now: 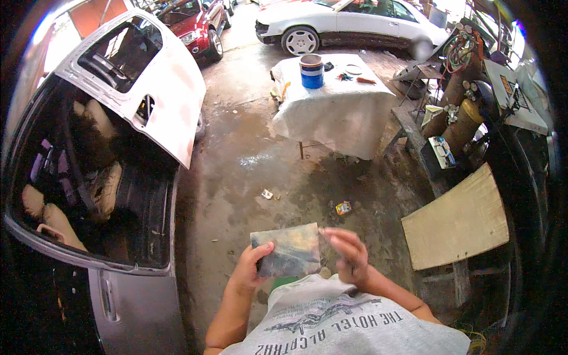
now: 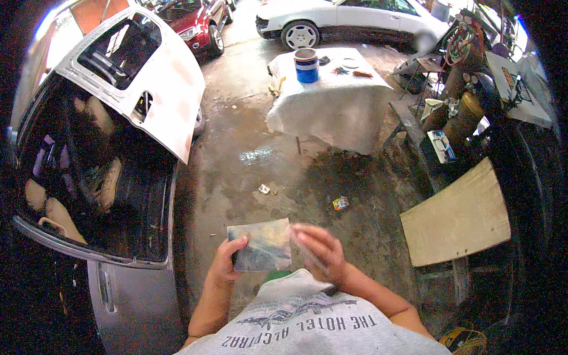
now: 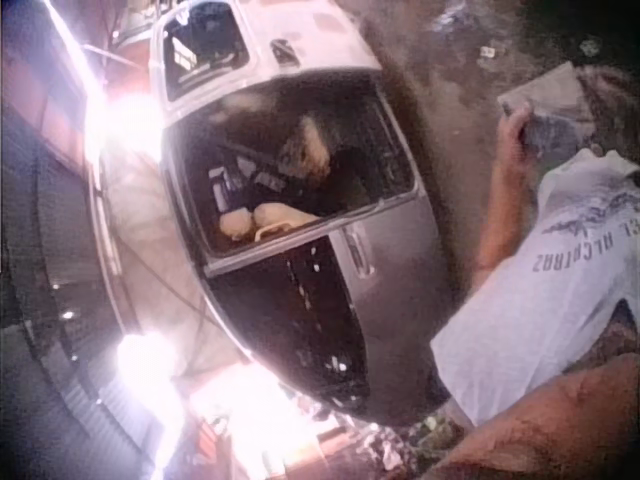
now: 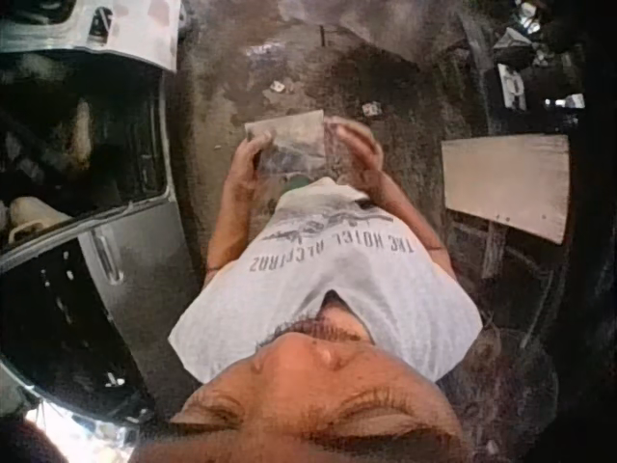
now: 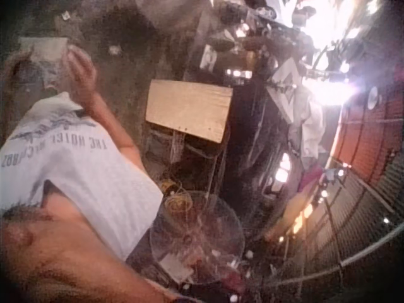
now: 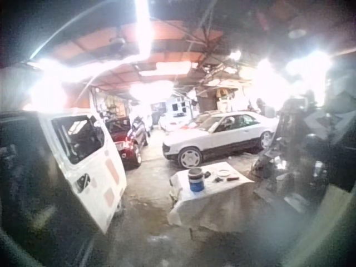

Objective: The person mixes a pink body filler on a metal putty knife using a small tube of hardener. They then apply the mixed filler to a white car door, smoothing it over a damaged area with the putty knife.

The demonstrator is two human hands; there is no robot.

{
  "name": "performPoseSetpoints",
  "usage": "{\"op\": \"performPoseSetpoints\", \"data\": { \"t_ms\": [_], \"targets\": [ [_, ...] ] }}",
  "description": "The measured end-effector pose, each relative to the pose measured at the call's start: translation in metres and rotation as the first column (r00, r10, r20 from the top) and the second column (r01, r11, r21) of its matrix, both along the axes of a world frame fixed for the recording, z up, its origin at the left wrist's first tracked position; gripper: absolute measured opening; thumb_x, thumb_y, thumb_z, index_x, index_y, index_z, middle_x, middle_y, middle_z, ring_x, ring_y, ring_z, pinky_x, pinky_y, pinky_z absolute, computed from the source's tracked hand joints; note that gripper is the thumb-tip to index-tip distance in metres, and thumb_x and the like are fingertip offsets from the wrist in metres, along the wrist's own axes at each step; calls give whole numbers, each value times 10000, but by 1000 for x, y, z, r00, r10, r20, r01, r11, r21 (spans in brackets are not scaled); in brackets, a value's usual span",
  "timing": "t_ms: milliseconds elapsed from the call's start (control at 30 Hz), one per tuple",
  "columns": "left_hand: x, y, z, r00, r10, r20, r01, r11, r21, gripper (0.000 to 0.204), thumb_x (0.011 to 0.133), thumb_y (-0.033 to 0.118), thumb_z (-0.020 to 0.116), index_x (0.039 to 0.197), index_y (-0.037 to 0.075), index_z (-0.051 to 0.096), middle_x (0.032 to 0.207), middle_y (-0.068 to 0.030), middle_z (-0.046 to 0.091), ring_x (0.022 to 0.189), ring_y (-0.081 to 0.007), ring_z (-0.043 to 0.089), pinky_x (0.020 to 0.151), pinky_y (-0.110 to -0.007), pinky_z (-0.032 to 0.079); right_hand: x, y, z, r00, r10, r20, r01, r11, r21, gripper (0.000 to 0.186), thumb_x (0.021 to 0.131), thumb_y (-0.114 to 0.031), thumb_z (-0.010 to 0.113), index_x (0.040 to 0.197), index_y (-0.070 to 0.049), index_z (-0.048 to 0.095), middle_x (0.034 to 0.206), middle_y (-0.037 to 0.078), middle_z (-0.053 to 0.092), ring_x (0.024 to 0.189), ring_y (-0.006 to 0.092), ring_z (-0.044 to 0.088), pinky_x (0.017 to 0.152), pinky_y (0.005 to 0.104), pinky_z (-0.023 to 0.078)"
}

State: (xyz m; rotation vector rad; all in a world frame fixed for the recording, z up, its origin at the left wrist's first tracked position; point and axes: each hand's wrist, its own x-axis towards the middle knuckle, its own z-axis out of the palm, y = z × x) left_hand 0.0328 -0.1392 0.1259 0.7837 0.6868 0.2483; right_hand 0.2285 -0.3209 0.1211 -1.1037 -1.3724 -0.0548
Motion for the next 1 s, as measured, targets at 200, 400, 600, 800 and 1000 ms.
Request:
{"op": "performPoseSetpoints", "data": {
  "t_ms": [200,400,600,800,1000],
  "targets": [
    [-5,-14,13,985,55,-162,9,928,372,332,951,232,676,1178,-9,645,1104,-102,699,967,-211,681,827,-360,552,39,12,12,742,-367,-562,117,895,-430,431,923,-76,666,1324,12,533,1217,128,641,1082,230,627,967,347,485],
    [19,-39,33,988,-88,-129,140,120,983,263,948,181,666,1176,51,681,1063,-123,714,954,-279,685,791,-349,554,58,57,20,606,-257,-753,-22,941,-339,604,967,-148,662,1478,0,375,1169,129,627,1048,159,614,933,303,493],
    [34,-53,48,996,19,-83,84,-67,994,205,911,130,684,1094,40,704,967,-113,712,890,-312,667,724,-380,549,49,76,-31,701,-398,-592,121,884,-451,566,960,-293,682,1406,-2,491,1330,137,587,1210,222,555,1046,346,424],
    [36,-36,20,959,277,-59,-20,274,962,203,956,165,662,1086,12,693,920,-103,704,848,-243,659,719,-371,525,-15,24,-33,762,-292,-578,-240,702,-671,585,953,-270,691,1419,7,470,1380,164,551,1274,235,529,1078,344,406],
    [54,-63,-9,923,383,29,-383,913,139,313,988,180,639,1264,36,603,1166,-78,668,1052,-161,629,882,-332,529,1,16,-26,208,-303,-930,-426,828,-365,451,953,-270,679,1290,9,570,1161,116,666,1070,226,646,942,364,522]
  ]
}}
